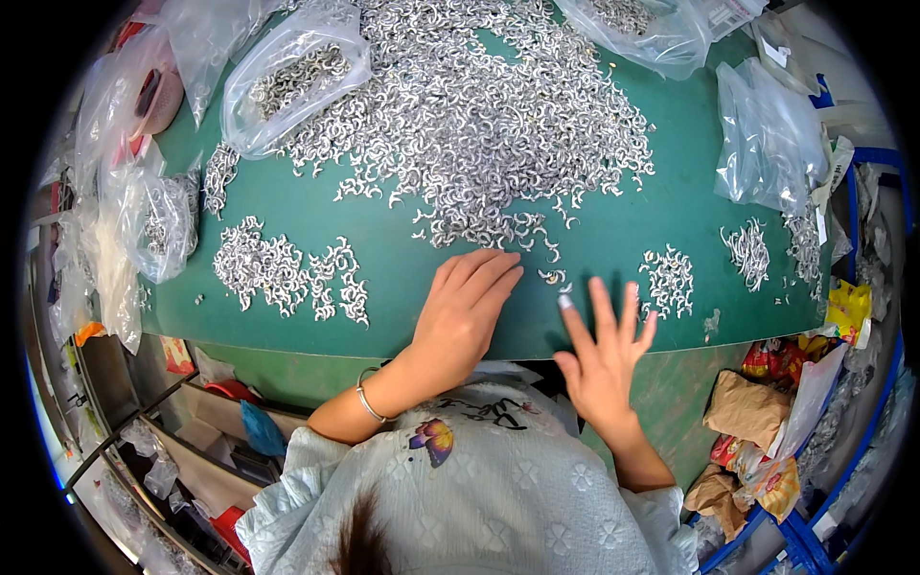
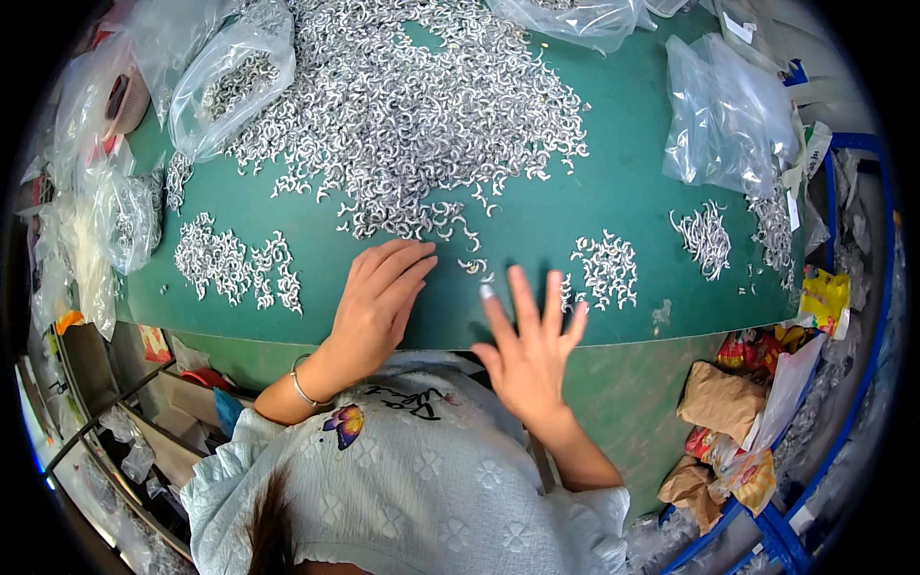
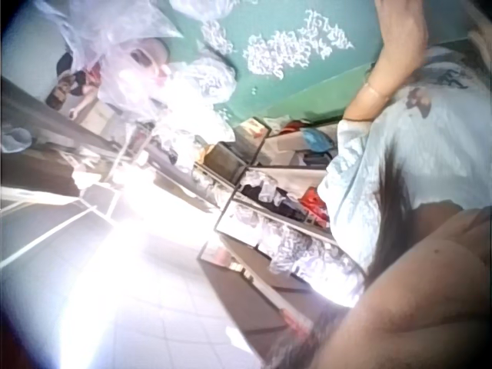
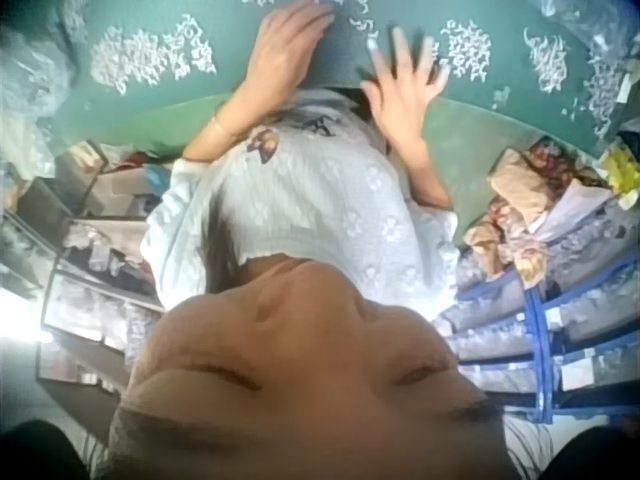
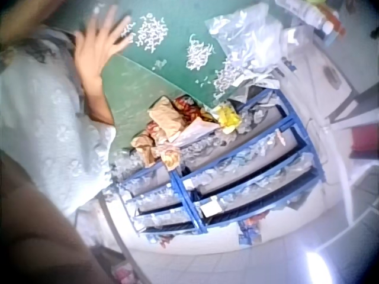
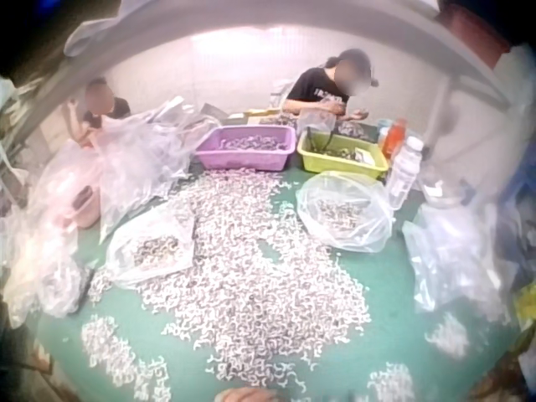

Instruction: The person sorts through a large pile of small silver crescent-shaped components on a green table by hand, spreading them across the surface and moving specific pieces into separate groups.

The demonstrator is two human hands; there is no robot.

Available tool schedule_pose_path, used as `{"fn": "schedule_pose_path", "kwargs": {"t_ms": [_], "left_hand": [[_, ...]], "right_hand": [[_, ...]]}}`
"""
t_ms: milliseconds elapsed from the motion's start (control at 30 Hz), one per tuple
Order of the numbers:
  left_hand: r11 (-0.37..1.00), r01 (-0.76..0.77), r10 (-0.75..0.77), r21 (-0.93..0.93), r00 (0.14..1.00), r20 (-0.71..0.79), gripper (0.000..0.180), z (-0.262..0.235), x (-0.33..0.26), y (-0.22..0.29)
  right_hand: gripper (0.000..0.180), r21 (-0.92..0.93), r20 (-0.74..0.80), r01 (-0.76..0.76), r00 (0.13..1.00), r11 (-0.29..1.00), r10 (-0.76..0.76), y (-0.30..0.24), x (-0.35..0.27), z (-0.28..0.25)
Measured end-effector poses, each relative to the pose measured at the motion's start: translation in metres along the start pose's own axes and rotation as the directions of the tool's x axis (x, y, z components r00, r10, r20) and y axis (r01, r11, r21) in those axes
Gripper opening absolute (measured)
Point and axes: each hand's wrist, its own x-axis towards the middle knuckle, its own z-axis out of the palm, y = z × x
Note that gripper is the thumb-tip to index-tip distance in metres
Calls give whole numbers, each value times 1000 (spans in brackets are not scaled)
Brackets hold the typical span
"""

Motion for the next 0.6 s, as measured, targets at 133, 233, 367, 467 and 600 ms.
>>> {"fn": "schedule_pose_path", "kwargs": {"t_ms": [133,233,367,467,600], "left_hand": [[1000,-16,16,-6,1000,9,38,7,0,4],[1000,-16,15,25,999,31,45,15,4,11],[990,20,-33,141,995,89,50,19,5,13],[990,9,-22,143,996,86,51,16,1,9],[995,3,-17,105,992,128,52,15,-6,14]], "right_hand": [[45,18,-134,-109,985,994,110,9,3,-4],[46,81,-107,-26,994,996,35,-1,19,-8],[50,25,-51,-41,998,999,42,-3,25,0],[49,30,-77,-70,994,997,72,2,27,-4],[48,100,-123,-49,991,994,61,0,21,-3]]}}
